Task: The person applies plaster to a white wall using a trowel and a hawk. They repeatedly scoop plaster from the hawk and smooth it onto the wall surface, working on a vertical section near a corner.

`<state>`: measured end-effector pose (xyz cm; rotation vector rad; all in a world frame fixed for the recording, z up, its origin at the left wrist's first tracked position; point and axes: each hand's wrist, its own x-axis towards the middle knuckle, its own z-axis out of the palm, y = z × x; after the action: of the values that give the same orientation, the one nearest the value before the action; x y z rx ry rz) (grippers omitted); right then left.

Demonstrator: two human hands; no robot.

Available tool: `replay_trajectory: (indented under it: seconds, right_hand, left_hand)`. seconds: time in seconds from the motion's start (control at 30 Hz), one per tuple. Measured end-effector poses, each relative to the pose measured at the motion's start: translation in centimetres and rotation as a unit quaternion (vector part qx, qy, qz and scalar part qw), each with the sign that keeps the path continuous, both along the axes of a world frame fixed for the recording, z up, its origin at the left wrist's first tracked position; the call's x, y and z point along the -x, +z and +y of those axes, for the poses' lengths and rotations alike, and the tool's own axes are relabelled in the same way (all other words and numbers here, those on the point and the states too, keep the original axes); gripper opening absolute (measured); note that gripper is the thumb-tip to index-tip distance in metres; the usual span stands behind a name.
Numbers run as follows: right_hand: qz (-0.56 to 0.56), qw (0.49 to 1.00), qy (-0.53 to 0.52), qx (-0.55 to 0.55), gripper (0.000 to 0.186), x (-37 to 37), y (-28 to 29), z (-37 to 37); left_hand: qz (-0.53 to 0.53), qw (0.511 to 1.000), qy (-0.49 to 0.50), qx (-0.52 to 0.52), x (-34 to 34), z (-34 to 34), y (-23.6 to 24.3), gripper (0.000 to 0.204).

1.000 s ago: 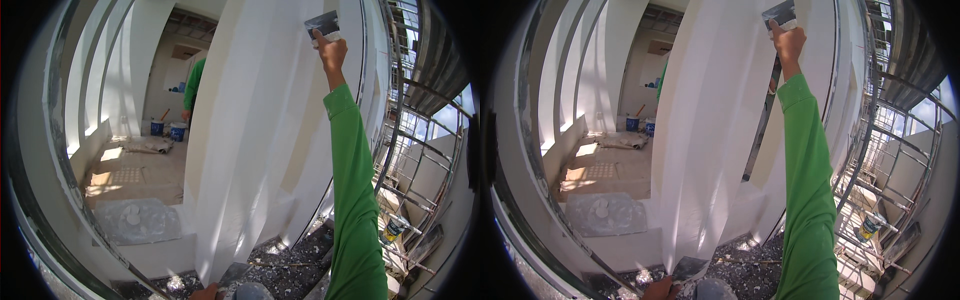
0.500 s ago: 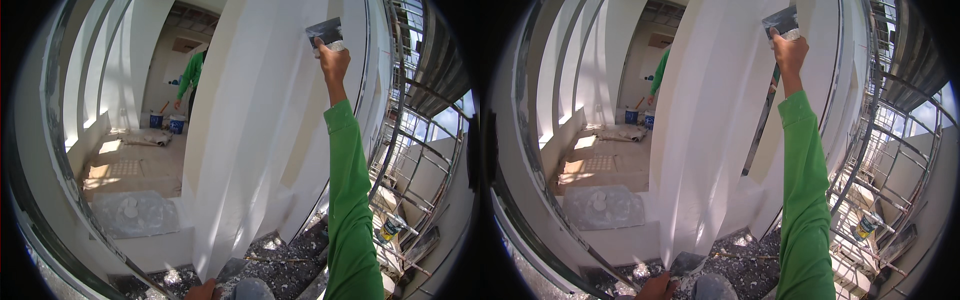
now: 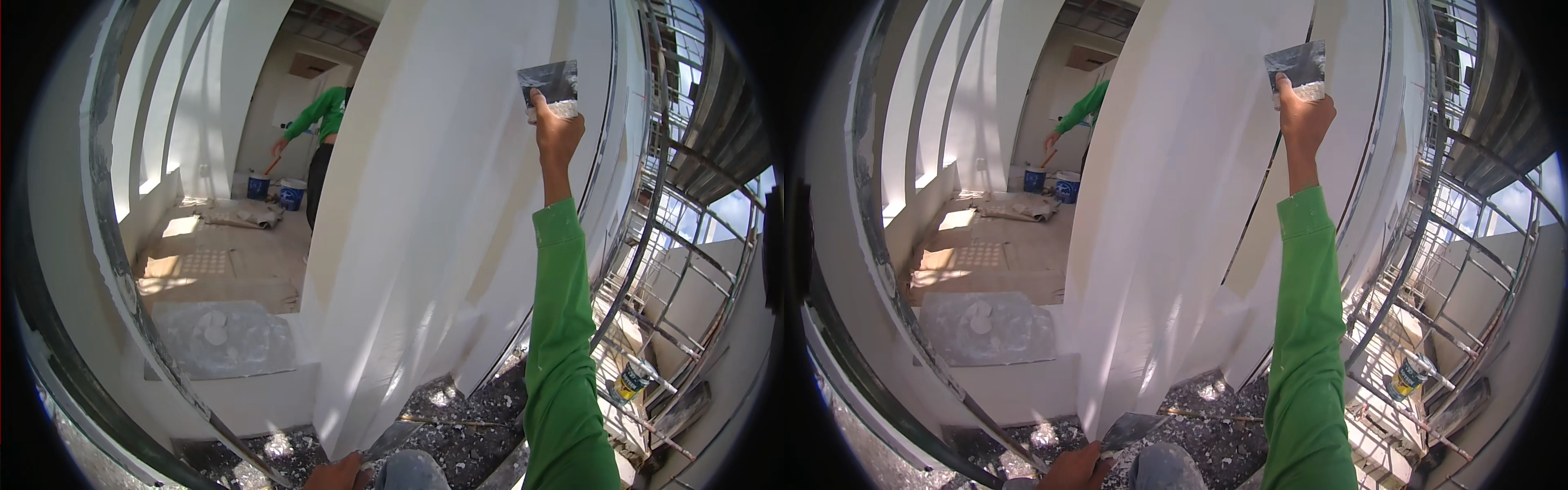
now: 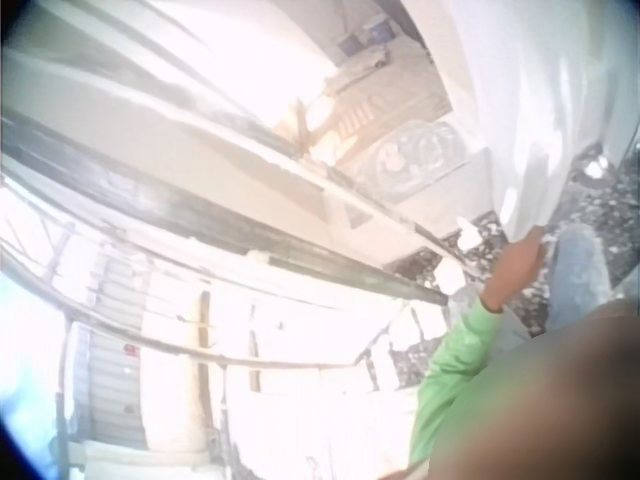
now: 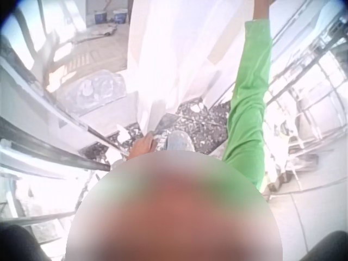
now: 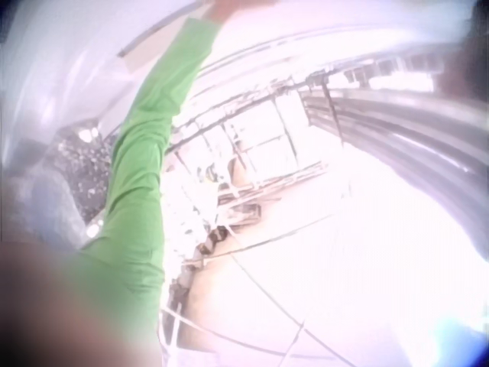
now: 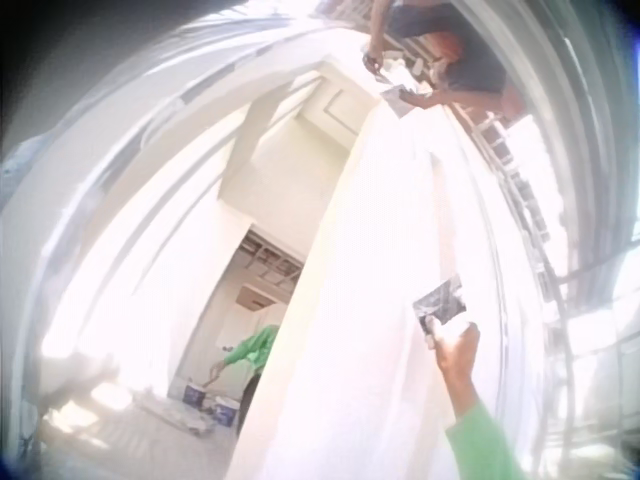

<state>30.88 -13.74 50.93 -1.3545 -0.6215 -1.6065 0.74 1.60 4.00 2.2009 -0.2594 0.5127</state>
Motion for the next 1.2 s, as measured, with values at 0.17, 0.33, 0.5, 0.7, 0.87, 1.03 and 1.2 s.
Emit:
replay_trajectory:
  seconds: [0.17,0.33,0.5,0.7,0.87,1.03,1.2]
  right_hand:
    - [-0.02,0.998,0.047,0.021,0.032,-0.1,-1.8,0.1]
    - [-0.063,0.996,0.041,0.05,0.035,-1.7,-3.2,-0.6]
    - [-0.02,0.998,-0.023,0.047,0.044,-0.1,-4.3,-1.0]
    - [0.041,0.997,-0.06,0.02,0.043,1.0,-5.4,0.0]
    - [0.05,0.998,-0.022,0.045,0.038,2.1,-6.3,-1.0]
    - [0.059,0.997,0.029,0.033,0.03,5.2,-12.3,-3.5]
    - [0.164,0.982,0.008,0.093,0.022,8.1,-28.9,-8.4]
  left_hand:
    - [-0.021,1.0,0.003,0.007,0.6,0.3,-0.1,0.024]
    - [0.047,0.999,-0.003,0.011,0.4,0.6,0.2,0.026]
    - [-0.001,0.999,-0.041,-0.016,-0.3,0.9,-1.1,0.025]
    - [-0.085,0.995,-0.053,0.016,0.5,1.1,-1.0,0.027]
    - [-0.104,0.991,-0.075,0.027,0.7,0.6,0.0,0.028]
    - [-0.094,0.993,-0.075,0.011,1.4,0.9,0.3,0.028]
    - [-0.003,0.999,-0.038,0.035,1.5,1.8,0.3,0.03]
